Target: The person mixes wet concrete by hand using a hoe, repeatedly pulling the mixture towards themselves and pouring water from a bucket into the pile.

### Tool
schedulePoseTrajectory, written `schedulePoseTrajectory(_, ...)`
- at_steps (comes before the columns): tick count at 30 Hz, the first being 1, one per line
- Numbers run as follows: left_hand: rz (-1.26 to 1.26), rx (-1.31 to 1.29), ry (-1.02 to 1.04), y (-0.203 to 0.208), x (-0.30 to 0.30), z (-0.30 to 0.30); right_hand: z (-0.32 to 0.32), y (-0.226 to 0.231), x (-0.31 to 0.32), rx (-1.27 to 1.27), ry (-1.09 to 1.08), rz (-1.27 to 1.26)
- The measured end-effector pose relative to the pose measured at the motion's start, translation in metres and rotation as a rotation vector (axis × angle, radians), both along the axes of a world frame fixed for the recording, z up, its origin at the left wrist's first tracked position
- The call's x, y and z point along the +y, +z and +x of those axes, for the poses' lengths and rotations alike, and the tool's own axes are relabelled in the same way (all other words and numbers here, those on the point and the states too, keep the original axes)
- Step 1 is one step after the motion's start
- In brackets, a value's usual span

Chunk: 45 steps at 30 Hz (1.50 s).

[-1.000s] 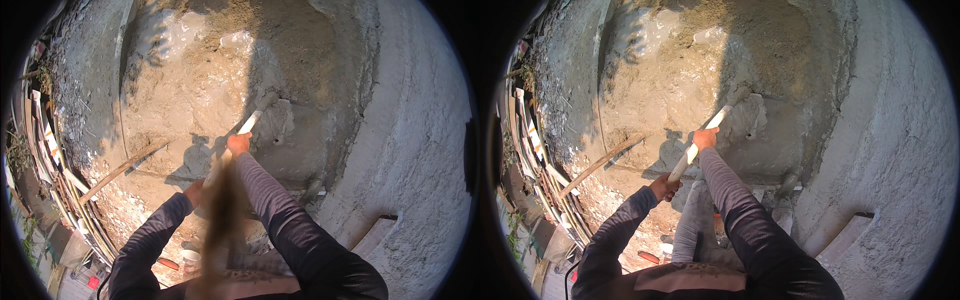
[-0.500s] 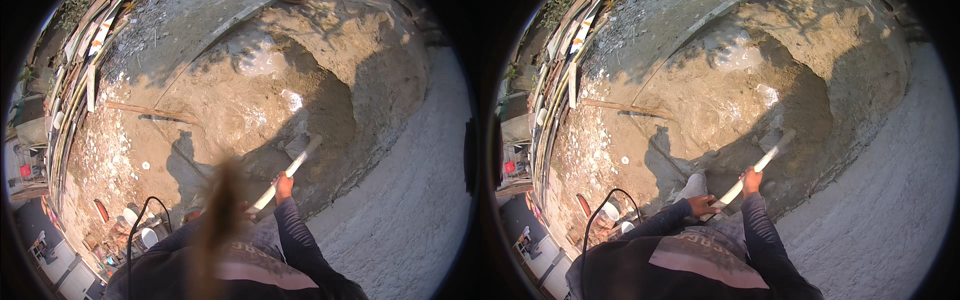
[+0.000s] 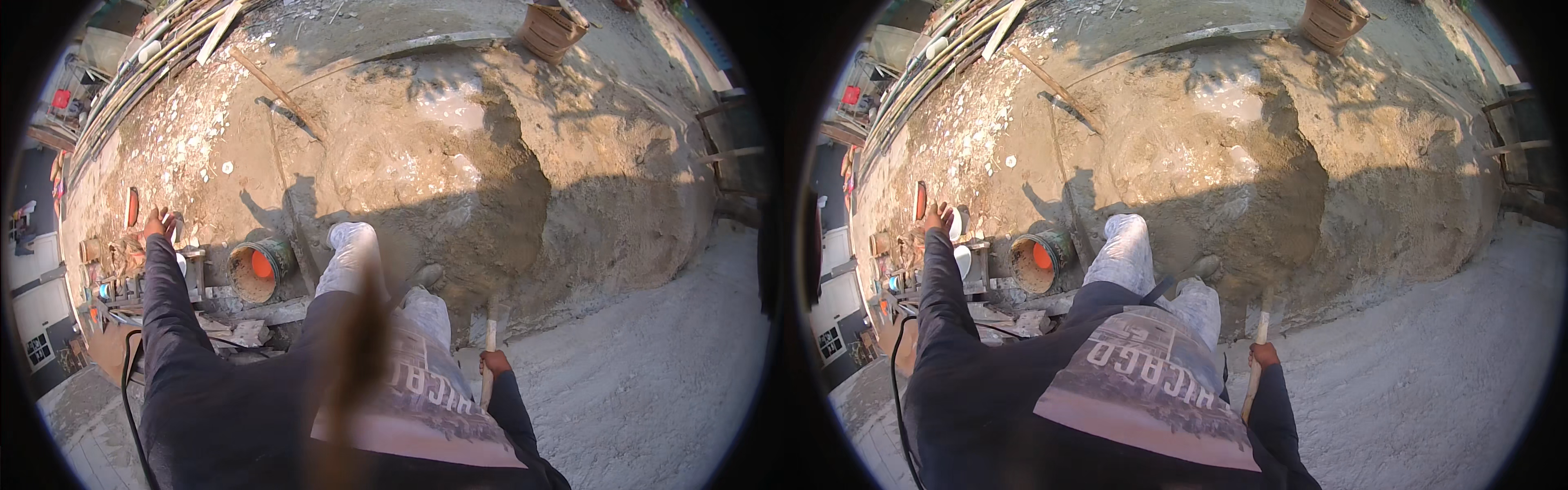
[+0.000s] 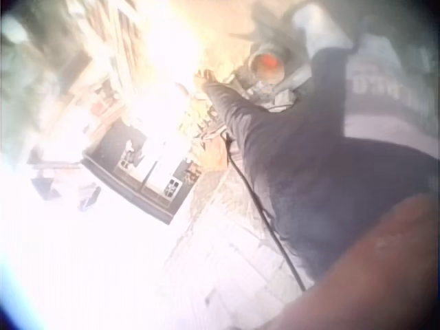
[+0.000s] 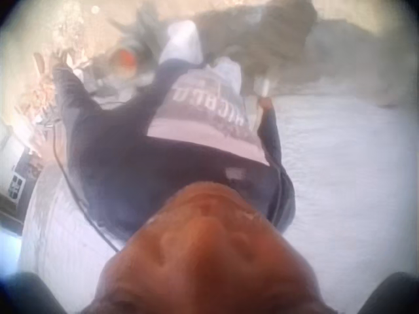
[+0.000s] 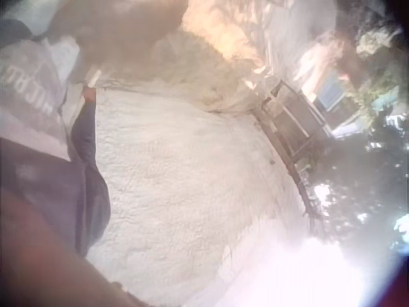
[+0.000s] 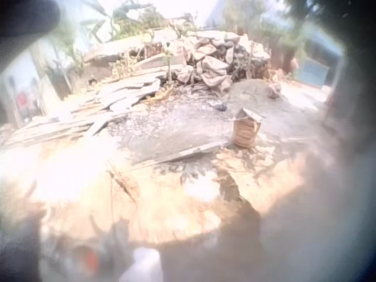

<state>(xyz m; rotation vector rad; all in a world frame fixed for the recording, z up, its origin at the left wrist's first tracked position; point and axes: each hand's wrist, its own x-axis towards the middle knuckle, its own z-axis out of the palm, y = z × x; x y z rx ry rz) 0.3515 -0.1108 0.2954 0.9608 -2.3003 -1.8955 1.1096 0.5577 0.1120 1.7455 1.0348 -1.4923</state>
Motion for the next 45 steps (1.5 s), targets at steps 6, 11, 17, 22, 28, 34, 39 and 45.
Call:
schedulePoseTrajectory(6,-0.461,-0.369,0.536,0.110,-0.203,0.251,0.043,-0.011,0.001,-0.007,0.069,-0.138)
schedulePoseTrajectory(11,-0.349,-1.145,-0.112,-0.089,-0.050,0.430,0.043,-0.032,0.011,0.068,-0.089,-0.074)
schedulePoseTrajectory(17,-0.433,-0.141,-1.323,-0.113,0.296,0.401,0.001,-0.047,0.000,0.180,-0.072,-0.056)
schedulePoseTrajectory(22,0.080,-0.034,-1.349,0.067,0.362,0.340,-0.054,-0.036,-0.024,0.217,-0.089,0.020)
schedulePoseTrajectory(28,0.727,0.083,-1.636,0.183,0.246,0.301,-0.115,-0.022,-0.075,0.237,-0.242,0.177)
schedulePoseTrajectory(34,1.237,0.557,-2.298,0.278,0.178,0.235,-0.156,-0.003,-0.185,0.224,-0.300,0.241)
schedulePoseTrajectory(39,1.343,0.693,-2.401,0.295,0.152,0.217,-0.127,0.013,-0.275,0.199,-0.394,0.218)
schedulePoseTrajectory(45,1.586,0.424,-2.454,0.276,0.171,0.206,-0.124,0.046,-0.429,0.116,-0.271,0.171)
